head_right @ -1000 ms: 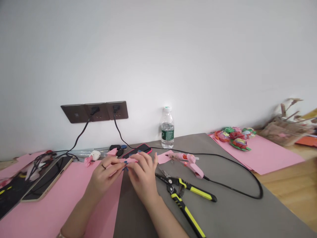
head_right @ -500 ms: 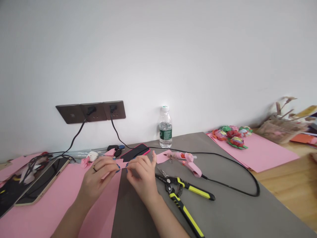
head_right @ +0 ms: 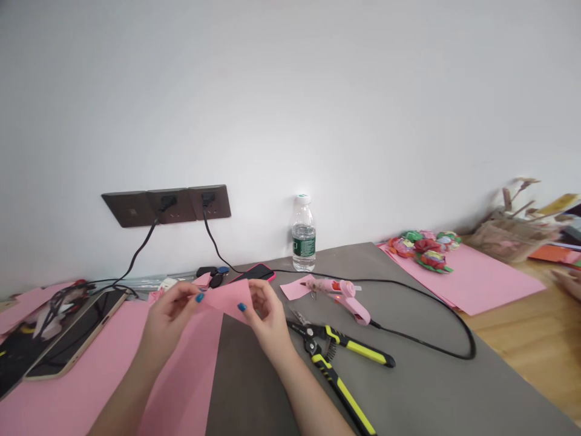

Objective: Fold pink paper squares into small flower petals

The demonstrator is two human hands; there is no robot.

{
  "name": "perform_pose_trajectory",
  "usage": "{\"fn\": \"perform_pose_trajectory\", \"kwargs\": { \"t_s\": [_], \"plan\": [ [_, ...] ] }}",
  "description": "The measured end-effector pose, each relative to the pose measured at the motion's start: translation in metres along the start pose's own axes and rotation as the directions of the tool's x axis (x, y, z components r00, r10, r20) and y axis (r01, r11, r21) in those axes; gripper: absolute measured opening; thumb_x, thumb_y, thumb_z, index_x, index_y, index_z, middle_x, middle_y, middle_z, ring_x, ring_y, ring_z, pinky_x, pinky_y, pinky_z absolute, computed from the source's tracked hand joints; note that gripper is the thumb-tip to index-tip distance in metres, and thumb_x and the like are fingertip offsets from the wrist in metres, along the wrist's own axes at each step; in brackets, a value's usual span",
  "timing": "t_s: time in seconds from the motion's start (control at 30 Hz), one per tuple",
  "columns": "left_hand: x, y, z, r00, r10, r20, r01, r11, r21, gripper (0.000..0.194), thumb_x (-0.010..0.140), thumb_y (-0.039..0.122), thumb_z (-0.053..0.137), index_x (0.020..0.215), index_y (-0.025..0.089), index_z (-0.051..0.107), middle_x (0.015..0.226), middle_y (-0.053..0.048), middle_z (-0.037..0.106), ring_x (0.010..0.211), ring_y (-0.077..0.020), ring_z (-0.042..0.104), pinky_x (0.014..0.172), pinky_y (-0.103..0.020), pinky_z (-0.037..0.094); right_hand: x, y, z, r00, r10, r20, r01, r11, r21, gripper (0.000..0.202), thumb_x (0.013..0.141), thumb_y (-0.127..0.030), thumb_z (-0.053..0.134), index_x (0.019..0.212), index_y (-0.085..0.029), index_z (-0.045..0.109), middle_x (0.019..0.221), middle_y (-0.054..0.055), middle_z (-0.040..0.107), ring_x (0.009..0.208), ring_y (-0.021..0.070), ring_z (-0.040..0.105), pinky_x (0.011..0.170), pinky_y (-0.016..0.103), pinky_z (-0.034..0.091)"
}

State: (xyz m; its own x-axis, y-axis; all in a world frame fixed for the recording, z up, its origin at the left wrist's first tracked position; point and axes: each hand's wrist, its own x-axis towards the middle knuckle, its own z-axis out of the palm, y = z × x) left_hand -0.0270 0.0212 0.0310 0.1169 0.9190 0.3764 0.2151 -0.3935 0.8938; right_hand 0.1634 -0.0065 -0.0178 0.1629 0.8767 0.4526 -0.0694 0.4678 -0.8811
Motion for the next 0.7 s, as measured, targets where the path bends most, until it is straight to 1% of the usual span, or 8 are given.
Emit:
{"fn": "perform_pose_trajectory", "kwargs": {
  "t_s": [0.13,0.23,0.33,0.43,0.5,0.57,0.63,0.7],
  "plan": [
    [-0.004,-0.001,0.016,0.964,-0.102,0.246,0.09,0.994,0.06,0.016,0.082,0.033,0.061,0.076,0.019,0.063,0.075,-0.002,0.064,0.07,-0.0155,0.06,0.062,-0.023,0.049,0.0,-0.002,0.0,0.996,0.08,0.047,-0.073,0.988,-0.134,0.019,0.085,-0.035,0.063,0.075,-0.019,0.062,0.072,0.002,0.064,0.066,0.0168,0.058,0.059,0.025,0.044],
    [-0.006,-0.002,0.018,0.945,-0.085,0.316,0.049,0.992,0.12,0.017,0.084,0.032,0.059,0.073,0.019,0.063,0.072,-0.002,0.063,0.069,-0.0154,0.058,0.061,-0.023,0.046,0.0,-0.005,-0.001,0.99,0.063,0.123,-0.04,0.983,-0.179,0.021,0.087,-0.034,0.06,0.073,-0.019,0.064,0.07,0.002,0.064,0.065,0.0167,0.057,0.06,0.026,0.043],
    [-0.003,-0.003,0.01,0.957,-0.044,0.285,0.002,0.99,0.144,0.018,0.084,0.031,0.058,0.072,0.019,0.063,0.072,-0.002,0.063,0.068,-0.0146,0.057,0.059,-0.022,0.045,0.001,-0.007,-0.002,0.995,0.016,0.1,0.005,0.979,-0.206,0.022,0.088,-0.033,0.058,0.071,-0.019,0.062,0.068,0.001,0.062,0.064,0.0167,0.056,0.06,0.026,0.043],
    [0.003,-0.006,-0.003,0.989,-0.072,0.128,0.058,0.992,0.11,0.018,0.079,0.035,0.064,0.071,0.019,0.064,0.073,-0.002,0.064,0.066,-0.0147,0.059,0.055,-0.021,0.046,0.004,-0.005,-0.008,0.995,-0.032,-0.091,0.012,0.976,-0.219,0.024,0.088,-0.036,0.057,0.069,-0.02,0.059,0.066,0.0,0.059,0.063,0.017,0.054,0.059,0.026,0.043],
    [0.005,-0.008,-0.008,0.993,-0.12,0.009,0.119,0.991,0.056,0.022,0.076,0.039,0.067,0.069,0.018,0.063,0.068,-0.002,0.063,0.063,-0.0147,0.058,0.051,-0.021,0.045,0.006,-0.002,-0.012,0.971,-0.05,-0.235,-0.004,0.975,-0.222,0.022,0.088,-0.037,0.057,0.074,-0.02,0.06,0.069,0.001,0.061,0.066,0.0181,0.056,0.061,0.027,0.044],
    [0.005,-0.01,-0.007,0.976,-0.207,0.067,0.209,0.977,-0.026,0.033,0.079,0.048,0.063,0.072,0.016,0.065,0.061,-0.003,0.064,0.054,-0.0138,0.057,0.047,-0.022,0.045,0.007,-0.001,-0.013,0.963,-0.05,-0.266,-0.012,0.974,-0.224,0.02,0.089,-0.038,0.056,0.081,-0.02,0.063,0.076,0.003,0.065,0.07,0.0192,0.059,0.063,0.027,0.046],
    [0.002,-0.011,0.001,0.942,-0.261,0.213,0.285,0.954,-0.091,0.046,0.083,0.057,0.055,0.072,0.014,0.067,0.062,-0.007,0.068,0.052,-0.0152,0.06,0.048,-0.024,0.048,0.007,-0.002,-0.01,0.98,-0.049,-0.191,0.005,0.975,-0.22,0.019,0.09,-0.036,0.055,0.086,-0.02,0.065,0.079,0.004,0.067,0.072,0.0197,0.061,0.063,0.028,0.047],
    [-0.001,-0.011,0.01,0.931,-0.284,0.231,0.313,0.944,-0.102,0.049,0.082,0.059,0.055,0.074,0.013,0.068,0.071,-0.01,0.071,0.058,-0.0176,0.065,0.051,-0.026,0.051,0.006,-0.005,-0.006,0.995,-0.064,-0.075,0.048,0.98,-0.195,0.019,0.09,-0.035,0.056,0.087,-0.02,0.067,0.082,0.005,0.067,0.076,0.0202,0.063,0.067,0.029,0.049]
  ]
}}
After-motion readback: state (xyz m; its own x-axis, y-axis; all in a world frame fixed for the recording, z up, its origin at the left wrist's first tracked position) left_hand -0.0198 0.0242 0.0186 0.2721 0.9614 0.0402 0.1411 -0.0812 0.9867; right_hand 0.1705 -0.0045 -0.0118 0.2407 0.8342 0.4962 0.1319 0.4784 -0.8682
